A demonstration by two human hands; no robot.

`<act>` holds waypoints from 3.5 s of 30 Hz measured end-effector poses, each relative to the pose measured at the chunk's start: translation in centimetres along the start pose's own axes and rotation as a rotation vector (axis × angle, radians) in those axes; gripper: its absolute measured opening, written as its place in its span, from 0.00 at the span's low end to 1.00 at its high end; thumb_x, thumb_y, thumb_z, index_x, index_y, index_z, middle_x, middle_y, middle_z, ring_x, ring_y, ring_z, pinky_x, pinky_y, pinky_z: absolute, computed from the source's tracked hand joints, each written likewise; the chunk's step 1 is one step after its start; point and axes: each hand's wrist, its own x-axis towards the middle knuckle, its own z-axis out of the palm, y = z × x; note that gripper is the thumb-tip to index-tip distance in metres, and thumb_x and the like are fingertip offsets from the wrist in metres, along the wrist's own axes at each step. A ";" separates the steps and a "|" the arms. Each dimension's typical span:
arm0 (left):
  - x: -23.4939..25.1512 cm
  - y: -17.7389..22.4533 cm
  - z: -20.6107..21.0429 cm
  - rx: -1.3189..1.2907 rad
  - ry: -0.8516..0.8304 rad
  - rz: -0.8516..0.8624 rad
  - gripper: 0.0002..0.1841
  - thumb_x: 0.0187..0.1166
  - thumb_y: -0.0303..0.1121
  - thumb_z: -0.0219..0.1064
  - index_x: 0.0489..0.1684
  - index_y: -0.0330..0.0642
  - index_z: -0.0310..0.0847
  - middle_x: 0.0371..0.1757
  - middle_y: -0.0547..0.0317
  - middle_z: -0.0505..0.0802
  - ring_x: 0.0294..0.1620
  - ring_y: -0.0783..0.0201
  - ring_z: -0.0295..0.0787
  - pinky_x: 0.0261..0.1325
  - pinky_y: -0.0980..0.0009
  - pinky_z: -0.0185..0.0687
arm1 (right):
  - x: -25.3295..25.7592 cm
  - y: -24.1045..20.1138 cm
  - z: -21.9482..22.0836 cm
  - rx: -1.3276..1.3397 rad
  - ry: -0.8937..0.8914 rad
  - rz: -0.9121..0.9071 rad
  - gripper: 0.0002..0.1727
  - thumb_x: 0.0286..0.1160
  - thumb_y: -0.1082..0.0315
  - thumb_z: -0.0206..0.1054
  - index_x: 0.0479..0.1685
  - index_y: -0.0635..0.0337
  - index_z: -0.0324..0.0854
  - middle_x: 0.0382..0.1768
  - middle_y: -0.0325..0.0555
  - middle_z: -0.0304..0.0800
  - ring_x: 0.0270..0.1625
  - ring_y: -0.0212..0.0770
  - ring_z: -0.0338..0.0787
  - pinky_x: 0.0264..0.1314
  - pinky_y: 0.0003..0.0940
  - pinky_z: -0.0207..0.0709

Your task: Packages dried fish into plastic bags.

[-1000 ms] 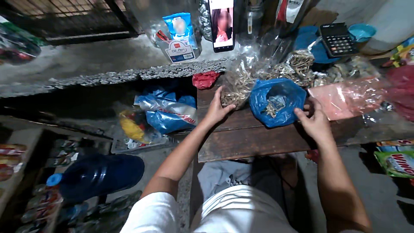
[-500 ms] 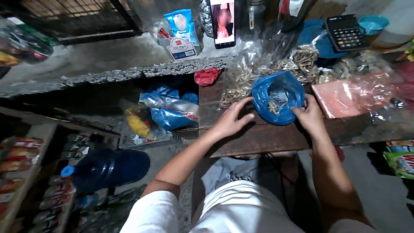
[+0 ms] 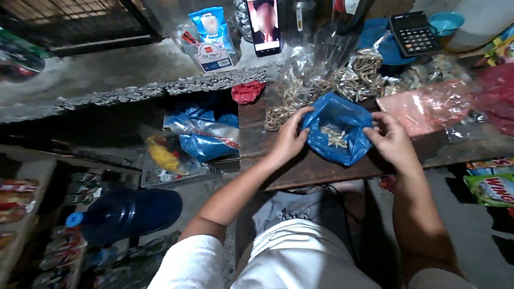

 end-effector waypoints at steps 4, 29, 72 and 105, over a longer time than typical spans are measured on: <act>-1.8 -0.9 0.1 -0.034 -0.008 -0.196 0.33 0.80 0.21 0.65 0.86 0.34 0.57 0.49 0.45 0.89 0.41 0.63 0.88 0.49 0.65 0.85 | -1.6 -0.9 -0.7 -0.039 0.196 -0.095 0.24 0.83 0.68 0.61 0.75 0.71 0.71 0.69 0.66 0.80 0.62 0.49 0.86 0.63 0.43 0.80; -2.0 -1.3 0.7 -0.292 0.008 -0.488 0.10 0.86 0.29 0.62 0.55 0.32 0.84 0.52 0.48 0.86 0.47 0.65 0.84 0.54 0.66 0.81 | 3.5 -6.9 7.1 -0.920 -0.565 0.193 0.42 0.72 0.32 0.69 0.51 0.74 0.86 0.55 0.74 0.88 0.64 0.73 0.86 0.58 0.72 0.75; -0.8 -1.7 1.4 0.261 -0.123 -0.087 0.23 0.80 0.24 0.63 0.75 0.26 0.75 0.81 0.34 0.76 0.71 0.43 0.83 0.71 0.48 0.79 | 5.3 -3.3 1.1 -0.666 -0.631 -0.056 0.10 0.83 0.71 0.65 0.47 0.70 0.88 0.45 0.68 0.91 0.55 0.70 0.89 0.60 0.73 0.74; -1.0 -2.3 1.8 0.196 -0.121 -0.059 0.25 0.80 0.27 0.67 0.75 0.25 0.74 0.81 0.33 0.75 0.72 0.43 0.83 0.71 0.49 0.79 | 4.1 -3.0 4.2 -0.792 -0.652 -0.028 0.18 0.80 0.69 0.69 0.67 0.57 0.85 0.51 0.67 0.92 0.58 0.71 0.89 0.58 0.72 0.76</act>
